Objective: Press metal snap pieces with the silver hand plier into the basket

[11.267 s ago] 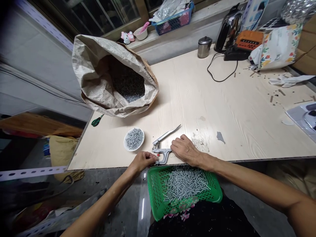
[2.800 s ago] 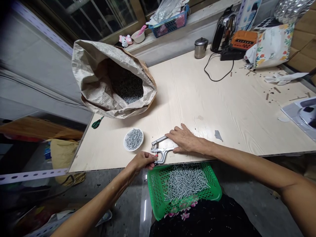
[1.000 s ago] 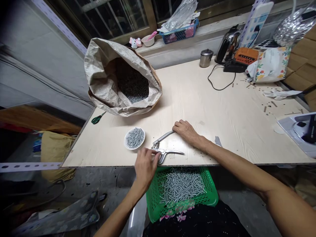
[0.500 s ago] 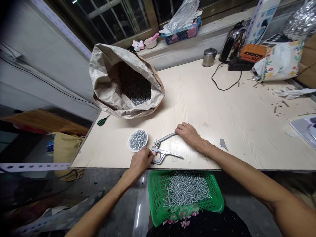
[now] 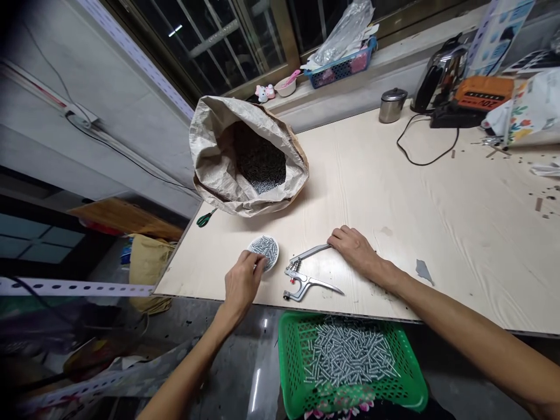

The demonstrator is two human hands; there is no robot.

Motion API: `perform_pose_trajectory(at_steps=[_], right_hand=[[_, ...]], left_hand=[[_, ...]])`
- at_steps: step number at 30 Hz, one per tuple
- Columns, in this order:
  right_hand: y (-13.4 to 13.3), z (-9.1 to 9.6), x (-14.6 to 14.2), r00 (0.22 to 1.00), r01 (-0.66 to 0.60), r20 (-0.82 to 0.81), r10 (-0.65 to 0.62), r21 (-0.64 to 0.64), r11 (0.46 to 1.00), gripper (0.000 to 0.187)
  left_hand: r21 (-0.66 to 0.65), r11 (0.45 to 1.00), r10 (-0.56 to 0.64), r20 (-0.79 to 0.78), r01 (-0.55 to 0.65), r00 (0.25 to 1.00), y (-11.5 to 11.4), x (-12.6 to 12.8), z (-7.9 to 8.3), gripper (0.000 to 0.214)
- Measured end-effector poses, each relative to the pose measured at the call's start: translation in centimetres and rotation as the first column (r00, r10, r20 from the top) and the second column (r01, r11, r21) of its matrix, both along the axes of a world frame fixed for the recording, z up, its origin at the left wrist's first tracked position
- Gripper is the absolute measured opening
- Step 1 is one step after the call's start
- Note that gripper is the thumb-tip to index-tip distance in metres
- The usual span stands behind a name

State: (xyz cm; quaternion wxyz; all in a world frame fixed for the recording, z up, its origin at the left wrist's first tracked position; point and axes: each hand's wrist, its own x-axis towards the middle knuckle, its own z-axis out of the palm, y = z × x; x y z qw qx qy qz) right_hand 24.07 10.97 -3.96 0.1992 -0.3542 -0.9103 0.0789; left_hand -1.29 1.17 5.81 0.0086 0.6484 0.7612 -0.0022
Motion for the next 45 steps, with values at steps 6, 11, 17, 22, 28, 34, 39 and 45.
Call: perform_pose_trajectory(at_steps=[6,11,17,22,28,34,39,45], right_hand=[[-0.1,0.1,0.0,1.0,0.01,-0.006,-0.01,-0.001,1.0,0.023],[-0.1,0.1,0.0,1.0,0.01,-0.01,-0.01,-0.001,1.0,0.024],[-0.1,-0.1,-0.1,1.0,0.013,-0.021,-0.012,0.012,1.0,0.023],[-0.1,-0.4,-0.1,1.0,0.02,-0.013,-0.02,0.014,1.0,0.021],[-0.1,-0.5,-0.1,1.0,0.024,-0.006,-0.024,0.019,1.0,0.02],[-0.1,-0.4,-0.2,0.999,0.031,0.007,-0.031,0.026,0.999,0.019],[-0.2,-0.4,-0.2,0.999,0.036,0.01,-0.036,0.023,0.999,0.018],[-0.2,-0.4,-0.2,0.999,0.037,0.004,-0.037,0.048,0.998,0.022]], left_hand=[[-0.032,0.999,0.015,-0.073,-0.018,0.997,3.0,-0.9,-1.6,0.025],[-0.063,0.998,-0.013,-0.113,0.005,0.994,2.9,-1.0,-1.5,0.028],[-0.092,0.996,0.012,-0.126,-0.023,0.992,2.9,-1.4,-1.2,0.029],[-0.103,0.995,-0.029,-0.146,0.014,0.989,3.2,-1.4,-1.3,0.027],[-0.111,0.994,-0.032,-0.151,0.015,0.988,3.6,-1.5,-1.3,0.025],[-0.13,0.99,-0.077,-0.141,0.059,0.987,4.0,-1.9,-1.3,0.024],[-0.174,0.982,-0.106,-0.19,0.073,0.976,4.3,-1.7,-1.0,0.026],[-0.068,0.991,-0.121,-0.12,0.113,0.985,4.3,-2.1,-1.1,0.022]])
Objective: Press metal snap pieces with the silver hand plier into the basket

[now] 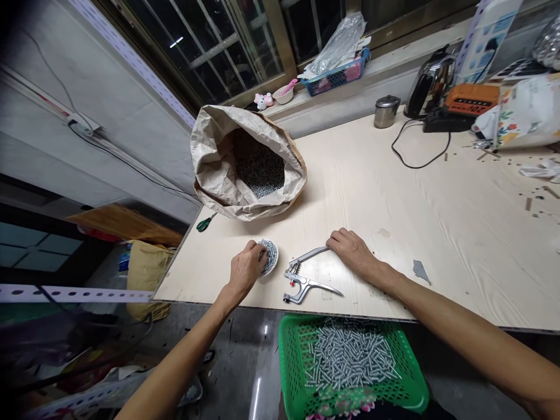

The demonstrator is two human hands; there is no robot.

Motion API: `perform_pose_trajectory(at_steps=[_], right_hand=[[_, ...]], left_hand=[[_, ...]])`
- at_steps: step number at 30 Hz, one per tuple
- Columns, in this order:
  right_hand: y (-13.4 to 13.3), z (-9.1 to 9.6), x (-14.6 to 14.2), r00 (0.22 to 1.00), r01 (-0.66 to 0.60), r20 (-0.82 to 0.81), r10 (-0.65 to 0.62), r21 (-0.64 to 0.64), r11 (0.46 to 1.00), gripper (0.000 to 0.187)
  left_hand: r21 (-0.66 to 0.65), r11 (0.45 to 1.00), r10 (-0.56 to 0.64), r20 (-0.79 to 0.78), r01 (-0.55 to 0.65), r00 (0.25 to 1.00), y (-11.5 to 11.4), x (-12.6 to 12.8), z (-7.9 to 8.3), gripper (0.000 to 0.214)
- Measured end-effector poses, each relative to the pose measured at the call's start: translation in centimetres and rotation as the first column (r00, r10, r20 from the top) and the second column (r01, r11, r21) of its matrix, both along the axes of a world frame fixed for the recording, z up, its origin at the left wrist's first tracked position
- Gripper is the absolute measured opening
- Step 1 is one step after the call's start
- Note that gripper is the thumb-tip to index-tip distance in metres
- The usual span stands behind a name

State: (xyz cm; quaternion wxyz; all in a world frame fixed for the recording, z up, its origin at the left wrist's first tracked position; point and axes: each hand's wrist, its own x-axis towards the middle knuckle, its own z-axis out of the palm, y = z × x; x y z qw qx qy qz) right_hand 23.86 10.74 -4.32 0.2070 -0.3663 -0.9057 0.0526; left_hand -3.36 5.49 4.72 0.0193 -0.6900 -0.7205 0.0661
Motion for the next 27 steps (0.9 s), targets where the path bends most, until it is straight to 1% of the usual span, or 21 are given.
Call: perform_pose_trajectory(at_steps=[2,3,4,5,6,7,9,10,11,12,13,15,17,19,21,23,27], right_hand=[[0.1,-0.1,0.0,1.0,-0.002,0.005,0.002,0.002,1.0,0.023],[0.2,-0.2,0.0,1.0,-0.004,0.007,0.004,0.003,1.0,0.023],[0.3,-0.3,0.0,1.0,-0.007,0.01,0.007,0.002,1.0,0.023],[0.2,-0.2,-0.1,1.0,-0.003,0.012,0.003,0.003,1.0,0.023],[0.2,-0.1,-0.1,1.0,0.01,0.013,-0.01,0.008,1.0,0.022],[-0.1,0.1,-0.2,0.999,0.031,0.015,-0.031,0.016,0.999,0.02],[-0.9,0.9,-0.3,0.998,0.066,0.016,-0.067,0.039,0.997,0.019],[-1.6,1.4,-0.4,0.998,0.064,0.013,-0.064,0.044,0.997,0.019],[-2.3,1.9,-0.5,0.999,0.037,0.007,-0.037,0.037,0.999,0.019],[-3.1,2.4,-0.6,1.0,-0.009,0.001,0.009,0.011,1.0,0.02],[-4.0,2.7,-0.8,0.998,-0.061,-0.004,0.061,-0.027,0.998,0.02],[-5.3,2.9,-1.1,0.991,-0.133,0.006,0.135,-0.119,0.984,0.02],[-6.2,2.5,-1.4,0.985,-0.155,0.047,0.167,-0.198,0.968,0.016],[-6.4,1.8,-1.6,0.978,-0.17,0.084,0.193,-0.232,0.958,0.009],[-6.3,1.0,-1.5,0.972,-0.194,0.093,0.215,-0.195,0.961,0.01],[-6.2,0.5,-1.1,0.967,-0.229,0.085,0.238,-0.101,0.968,0.017],[-6.1,0.5,-0.2,0.956,-0.289,0.074,0.283,0.087,0.953,0.026]], left_hand=[[0.115,0.993,0.01,0.136,-0.026,0.991,-0.2,-0.3,0.1,0.017],[0.17,0.984,0.015,0.228,-0.055,0.974,-0.4,-0.3,0.2,0.014],[0.204,0.974,0.024,0.333,-0.097,0.943,-0.7,-0.3,0.3,0.01],[0.205,0.967,0.043,0.448,-0.149,0.893,-1.1,-0.1,0.4,0.007],[0.168,0.964,0.076,0.567,-0.206,0.82,-1.5,0.1,0.5,0.006],[0.093,0.962,0.127,0.679,-0.257,0.723,-2.1,0.4,0.6,0.007],[-0.116,0.944,0.26,0.837,-0.308,0.481,-3.2,1.2,0.7,0.019],[-0.215,0.927,0.323,0.873,-0.307,0.364,-3.8,1.6,0.7,0.026],[-0.296,0.908,0.377,0.886,-0.295,0.27,-4.3,1.9,0.5,0.033],[-0.355,0.891,0.417,0.886,-0.283,0.203,-4.7,2.2,0.2,0.038],[-0.395,0.877,0.446,0.88,-0.274,0.16,-5.0,2.5,-0.1,0.041],[-0.441,0.854,0.484,0.868,-0.277,0.11,-5.4,2.7,-0.9,0.042],[-0.459,0.842,0.498,0.863,-0.283,0.081,-5.6,2.8,-1.8,0.041],[-0.457,0.844,0.498,0.862,-0.281,0.093,-5.7,2.8,-2.6,0.04],[-0.446,0.85,0.494,0.86,-0.281,0.13,-5.8,2.9,-3.0,0.04],[-0.441,0.849,0.497,0.853,-0.289,0.158,-6.0,3.1,-3.3,0.04],[-0.441,0.844,0.502,0.85,-0.306,0.158,-6.5,3.7,-3.6,0.04]])
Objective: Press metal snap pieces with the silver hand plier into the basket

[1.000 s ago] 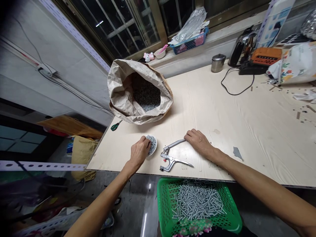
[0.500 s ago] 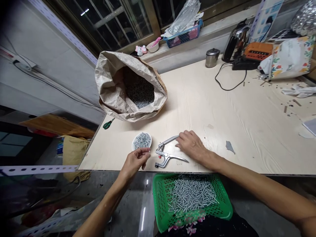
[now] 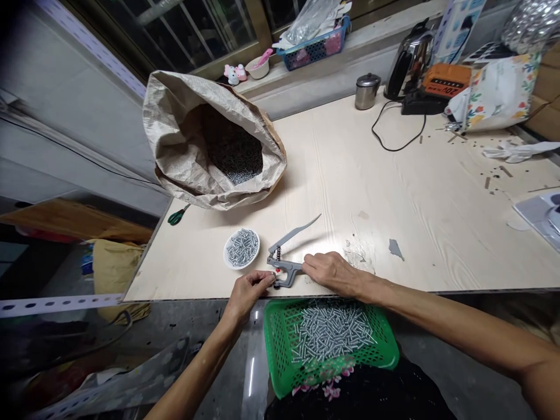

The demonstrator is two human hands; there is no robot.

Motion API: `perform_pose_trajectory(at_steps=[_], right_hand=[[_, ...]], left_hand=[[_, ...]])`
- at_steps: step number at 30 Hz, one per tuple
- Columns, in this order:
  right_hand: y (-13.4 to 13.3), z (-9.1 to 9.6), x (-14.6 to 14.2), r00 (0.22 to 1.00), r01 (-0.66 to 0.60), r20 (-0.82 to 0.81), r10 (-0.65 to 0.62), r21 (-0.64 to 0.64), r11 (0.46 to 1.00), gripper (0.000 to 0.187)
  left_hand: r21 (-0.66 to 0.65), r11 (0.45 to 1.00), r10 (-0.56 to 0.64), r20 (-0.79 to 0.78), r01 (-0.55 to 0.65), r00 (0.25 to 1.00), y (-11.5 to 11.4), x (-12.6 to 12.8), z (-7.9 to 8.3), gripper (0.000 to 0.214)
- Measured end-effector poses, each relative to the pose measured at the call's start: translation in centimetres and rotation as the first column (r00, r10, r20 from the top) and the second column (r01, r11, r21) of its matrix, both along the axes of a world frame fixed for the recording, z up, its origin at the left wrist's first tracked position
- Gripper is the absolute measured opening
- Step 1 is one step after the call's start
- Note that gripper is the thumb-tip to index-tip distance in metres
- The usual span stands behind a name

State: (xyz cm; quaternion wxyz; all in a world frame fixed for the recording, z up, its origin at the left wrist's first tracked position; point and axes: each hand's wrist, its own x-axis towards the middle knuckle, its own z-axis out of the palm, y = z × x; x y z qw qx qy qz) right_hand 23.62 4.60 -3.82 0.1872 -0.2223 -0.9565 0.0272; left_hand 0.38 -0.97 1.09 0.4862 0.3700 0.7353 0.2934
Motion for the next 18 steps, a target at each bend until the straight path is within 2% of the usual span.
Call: perform_pose_trajectory(at_steps=[3,8,14,18], right_hand=[[-0.1,0.5,0.3,0.999,-0.018,-0.026,0.02,0.073,0.997,0.028],[0.0,0.8,0.3,0.999,-0.018,-0.029,0.021,0.111,0.994,0.028],[0.1,0.4,0.3,1.0,-0.009,-0.016,0.011,0.073,0.997,0.027],[0.4,0.1,0.2,1.0,0.007,0.015,-0.007,0.015,1.0,0.028]], left_hand=[[0.007,1.0,-0.003,0.013,0.003,1.0,-0.1,0.3,-0.3,0.04],[-0.004,1.0,-0.02,0.04,0.02,0.999,0.2,0.5,-0.6,0.038],[-0.096,0.994,-0.043,0.083,0.051,0.996,1.1,0.5,-0.2,0.037],[-0.182,0.975,-0.107,0.12,0.128,0.987,2.0,0.2,0.1,0.032]])
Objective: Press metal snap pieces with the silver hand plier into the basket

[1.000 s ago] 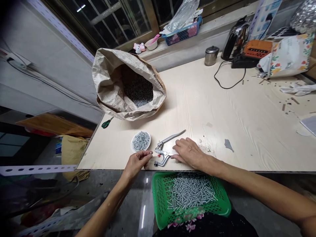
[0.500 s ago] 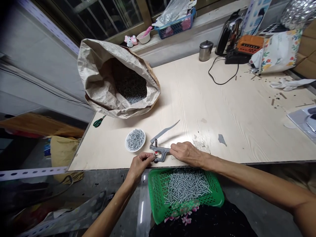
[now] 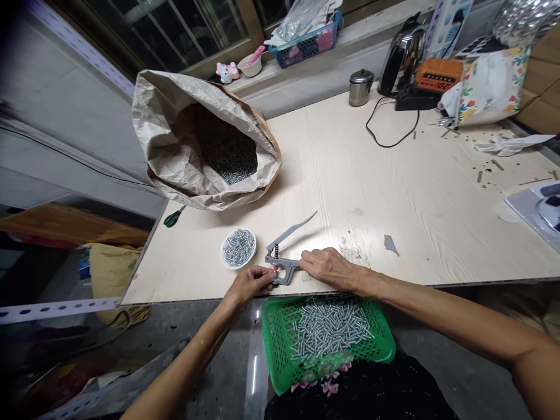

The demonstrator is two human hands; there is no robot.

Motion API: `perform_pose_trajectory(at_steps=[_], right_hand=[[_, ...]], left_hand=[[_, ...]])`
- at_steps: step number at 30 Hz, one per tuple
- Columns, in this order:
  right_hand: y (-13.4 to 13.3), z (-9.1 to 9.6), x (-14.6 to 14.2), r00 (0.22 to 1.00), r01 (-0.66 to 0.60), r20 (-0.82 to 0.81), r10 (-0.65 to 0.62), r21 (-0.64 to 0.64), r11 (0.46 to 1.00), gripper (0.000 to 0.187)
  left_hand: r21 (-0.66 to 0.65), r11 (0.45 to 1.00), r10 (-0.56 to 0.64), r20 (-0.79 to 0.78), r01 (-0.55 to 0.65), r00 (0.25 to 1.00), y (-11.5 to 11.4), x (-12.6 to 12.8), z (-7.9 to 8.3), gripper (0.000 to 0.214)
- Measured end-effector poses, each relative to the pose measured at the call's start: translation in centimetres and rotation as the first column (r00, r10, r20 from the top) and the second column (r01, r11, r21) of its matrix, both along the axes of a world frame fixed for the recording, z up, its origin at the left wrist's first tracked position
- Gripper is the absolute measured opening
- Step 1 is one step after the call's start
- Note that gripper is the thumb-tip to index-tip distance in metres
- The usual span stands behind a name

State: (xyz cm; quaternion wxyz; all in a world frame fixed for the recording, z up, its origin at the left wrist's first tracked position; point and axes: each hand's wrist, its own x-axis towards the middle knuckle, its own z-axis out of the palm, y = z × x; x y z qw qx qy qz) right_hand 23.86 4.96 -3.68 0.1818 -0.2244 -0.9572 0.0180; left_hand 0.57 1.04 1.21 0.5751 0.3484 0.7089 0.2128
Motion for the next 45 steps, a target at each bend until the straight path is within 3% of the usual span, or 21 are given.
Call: perform_pose_trajectory(at_steps=[5,12,13,17,19,25,32,35,37,39,42,43,45], right_hand=[[0.2,-0.6,-0.2,0.998,0.006,0.058,-0.001,-0.08,0.997,0.027],[0.4,0.6,0.1,0.996,0.072,0.071,-0.056,-0.242,0.968,0.017],[0.7,0.9,0.3,0.997,0.076,0.048,-0.066,-0.248,0.966,0.025],[2.5,1.4,0.9,0.991,0.134,0.028,-0.132,-0.206,0.969,0.087],[3.4,1.4,1.0,0.99,0.131,0.08,-0.116,-0.221,0.966,0.098],[3.9,2.4,0.5,0.985,0.12,0.149,-0.083,-0.258,0.959,0.085],[3.1,3.2,0.5,0.988,0.127,0.115,-0.099,-0.271,0.954,0.069],[2.7,3.2,0.5,0.987,0.141,0.111,-0.114,-0.283,0.949,0.066],[2.5,3.1,0.4,0.988,0.142,0.096,-0.119,-0.29,0.946,0.066],[2.4,2.8,0.4,0.99,0.136,0.079,-0.118,-0.292,0.947,0.066],[2.3,2.2,0.4,0.991,0.128,0.064,-0.114,-0.304,0.944,0.072],[2.3,2.1,0.5,0.992,0.126,0.061,-0.113,-0.314,0.941,0.074],[2.2,2.0,0.9,0.991,0.137,0.054,-0.126,-0.343,0.929,0.075]], left_hand=[[-0.134,0.982,-0.136,-0.023,0.131,0.99,0.8,-0.3,0.2,0.026],[-0.217,0.966,-0.144,-0.008,0.139,0.99,0.6,-0.1,0.0,0.028],[-0.219,0.967,-0.132,-0.006,0.127,0.991,0.5,-0.1,-0.1,0.029],[-0.238,0.967,-0.092,-0.01,0.087,0.996,0.3,-0.1,-0.1,0.027],[-0.249,0.965,-0.084,-0.013,0.078,0.996,0.3,-0.1,-0.1,0.026],[-0.246,0.966,-0.086,-0.002,0.083,0.996,0.2,-0.1,-0.2,0.027],[-0.246,0.965,-0.098,-0.016,0.091,0.995,0.0,-0.1,-0.1,0.029],[-0.118,0.966,-0.253,-0.234,0.23,0.939,-0.5,0.3,0.6,0.031],[0.076,0.909,-0.31,-0.534,0.41,0.787,-0.9,1.0,1.2,0.026],[0.225,0.745,-0.294,-0.734,0.628,0.612,-0.7,2.0,1.3,0.017],[0.289,0.451,-0.373,-0.798,0.844,0.473,0.8,3.5,0.7,0.046],[0.285,0.385,-0.412,-0.798,0.878,0.44,1.6,3.9,0.4,0.054],[0.245,0.321,-0.472,-0.796,0.915,0.378,3.0,4.3,-0.2,0.061]])
